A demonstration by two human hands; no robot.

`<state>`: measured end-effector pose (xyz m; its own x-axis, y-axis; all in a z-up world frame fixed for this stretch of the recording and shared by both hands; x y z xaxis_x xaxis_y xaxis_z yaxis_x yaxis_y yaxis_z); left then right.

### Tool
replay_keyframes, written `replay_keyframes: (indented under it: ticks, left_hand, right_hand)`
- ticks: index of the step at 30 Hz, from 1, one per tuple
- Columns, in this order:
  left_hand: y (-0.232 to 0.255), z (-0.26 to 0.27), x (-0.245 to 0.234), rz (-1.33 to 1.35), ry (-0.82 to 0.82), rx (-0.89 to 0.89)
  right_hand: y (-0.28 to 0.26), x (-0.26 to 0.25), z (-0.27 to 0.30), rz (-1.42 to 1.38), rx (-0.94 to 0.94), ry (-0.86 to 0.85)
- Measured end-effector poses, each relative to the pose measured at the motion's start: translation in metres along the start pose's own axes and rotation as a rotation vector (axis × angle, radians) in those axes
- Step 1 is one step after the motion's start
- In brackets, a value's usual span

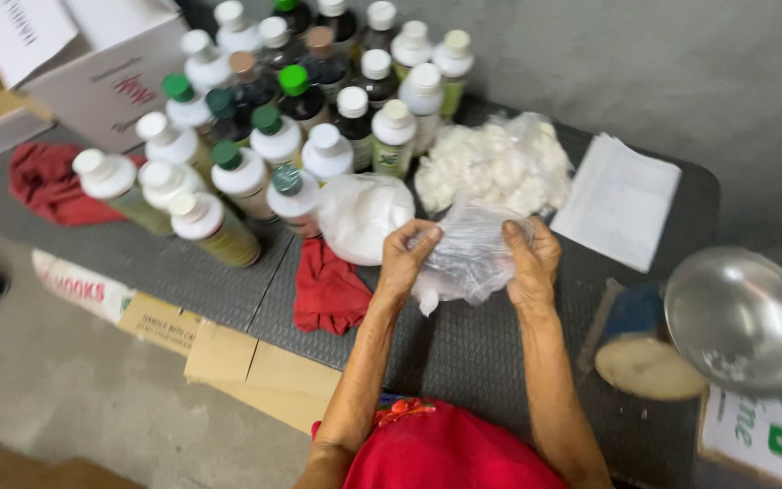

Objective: The person scoops a white granular substance from a large sack into a small plastic bag placed on a weighing scale. After filling, the person ties the bag and places it on a table among other filled bags and bottles. The process is repeated multiple times.

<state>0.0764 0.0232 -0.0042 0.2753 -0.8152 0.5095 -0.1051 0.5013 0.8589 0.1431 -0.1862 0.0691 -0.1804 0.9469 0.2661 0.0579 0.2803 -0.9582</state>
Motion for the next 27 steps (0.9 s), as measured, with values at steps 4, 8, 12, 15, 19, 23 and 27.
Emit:
replay_keyframes:
  ticks: [4, 8, 12, 15, 19, 23, 27]
  left_hand:
    - [0.047, 0.007, 0.045, -0.129, -0.088, 0.26]
    - [0.063, 0.022, 0.083, -0.189, -0.143, 0.264]
    - [0.044, 0.033, 0.123, -0.1, -0.308, -0.034]
    - [0.014, 0.045, 0.139, -0.255, -0.415, -0.223]
    - [-0.034, 0.065, 0.153, -0.106, -0.549, -0.337]
    - [-0.064, 0.081, 0.151, 0.15, -0.526, -0.454]
    - [-0.083, 0.111, 0.143, 0.116, -0.476, -0.605]
  right_hand:
    - [-0.03, -0.046, 0.028, 0.123, -0.138, 0.075]
    - [-0.05, -0.074, 0.07, 0.197, -0.176, 0.177]
    - [-0.064, -0.084, 0.104, 0.319, -0.208, 0.262]
    - [-0.064, -0.071, 0.119, 0.377, -0.186, 0.198]
    - [-0.075, -0.047, 0.145, 0.754, -0.29, 0.173]
    - [-0.078, -0.03, 0.183, 1.043, -0.384, 0.117]
    - [-0.069, -0.047, 0.217, 1.009, -0.284, 0.176]
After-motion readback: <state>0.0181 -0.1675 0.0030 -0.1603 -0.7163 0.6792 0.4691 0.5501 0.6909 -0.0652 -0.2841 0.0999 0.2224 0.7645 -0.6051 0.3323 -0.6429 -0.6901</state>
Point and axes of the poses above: each hand's wrist, its own z-axis away from the middle knuckle, its own x-axis out of the palm, y = z × x, the point moved 8 cm from there along -z, towards the middle knuckle, and after that the axes turned 11 degrees about z, right-handed, at the moved point
